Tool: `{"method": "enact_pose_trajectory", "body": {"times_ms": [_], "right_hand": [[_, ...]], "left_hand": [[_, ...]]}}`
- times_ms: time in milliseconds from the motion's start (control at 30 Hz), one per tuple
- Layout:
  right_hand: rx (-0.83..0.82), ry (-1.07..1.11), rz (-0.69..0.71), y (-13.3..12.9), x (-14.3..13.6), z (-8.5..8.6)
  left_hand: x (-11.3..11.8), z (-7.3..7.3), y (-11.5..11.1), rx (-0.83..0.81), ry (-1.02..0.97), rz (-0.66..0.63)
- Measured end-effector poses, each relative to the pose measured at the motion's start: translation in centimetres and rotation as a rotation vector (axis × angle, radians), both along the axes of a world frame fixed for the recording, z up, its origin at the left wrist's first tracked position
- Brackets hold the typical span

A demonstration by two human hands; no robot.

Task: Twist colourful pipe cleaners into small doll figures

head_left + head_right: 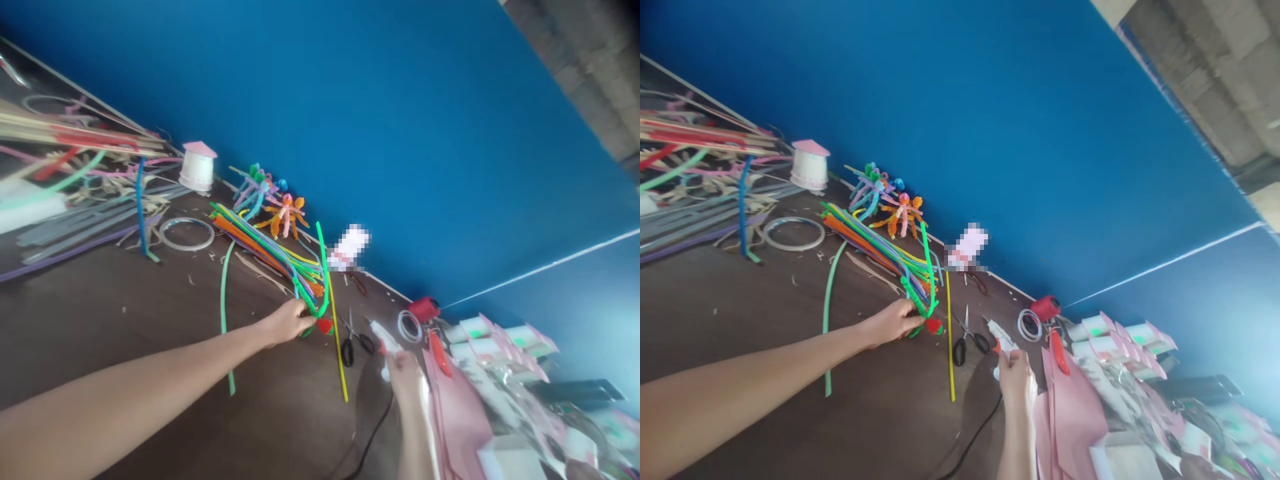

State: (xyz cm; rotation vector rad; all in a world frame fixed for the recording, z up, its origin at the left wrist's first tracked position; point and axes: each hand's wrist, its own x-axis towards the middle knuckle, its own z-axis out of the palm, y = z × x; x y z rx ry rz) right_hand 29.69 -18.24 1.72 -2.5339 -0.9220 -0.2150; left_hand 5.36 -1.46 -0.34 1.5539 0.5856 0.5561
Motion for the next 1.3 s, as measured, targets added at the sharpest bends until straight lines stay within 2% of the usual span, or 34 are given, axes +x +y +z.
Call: {"method": "enact_pose_trajectory", "body": {"times_ms": [67, 133, 167, 300, 333, 400, 567, 700, 867, 1033, 1133, 1300], "right_hand": [[-0.007, 0.006, 0.003, 0.9, -0.7, 0.7], [0.087, 0.051, 0.099, 2.5, -2.5, 1.8], [0.153, 0.117, 0.178, 3.5, -3.7, 2.4], [0.224, 0.359, 0.710, 7.1, -8.6, 4.1], [0.239, 0.367, 0.795, 7.6, -9.4, 4.2], [0.251, 0.364, 0.877, 8.2, -10.5, 4.0], [0.227, 0.414, 0.904, 7.8, -10.3, 2.5], [0.252, 0.464, 0.942, 7.5, -10.1, 2.0], [0.271, 0.504, 0.974, 7.4, -10.7, 2.1], [0.233, 0.571, 0.939, 7.4, -11.2, 1.9], [0.253, 0.583, 0.896, 7.5, -11.4, 1.5], [0.299, 0.662, 0.783, 7.9, -11.8, 1.0]], "left_hand": [[0.0, 0.0, 0.0, -0.017, 0.017, -0.021], [-0.1, 0.1, 0.1, -0.044, 0.071, -0.049], [-0.1, 0.1, 0.1, -0.050, 0.094, -0.064], [-0.2, 0.4, 0.1, -0.014, 0.093, -0.139], [-0.3, 0.4, 0.1, -0.004, 0.082, -0.163], [-0.4, 0.5, 0.0, 0.015, 0.064, -0.213], [-0.5, 0.6, 0.1, 0.129, 0.050, -0.310], [-0.6, 0.7, 0.3, 0.238, 0.088, -0.357], [-0.9, 1.1, 0.4, 0.290, 0.142, -0.422], [-1.2, 1.3, 0.4, 0.276, 0.153, -0.483], [-1.1, 1.3, 0.3, 0.304, 0.169, -0.456], [-1.0, 1.1, -0.3, 0.454, 0.219, -0.319]]}}
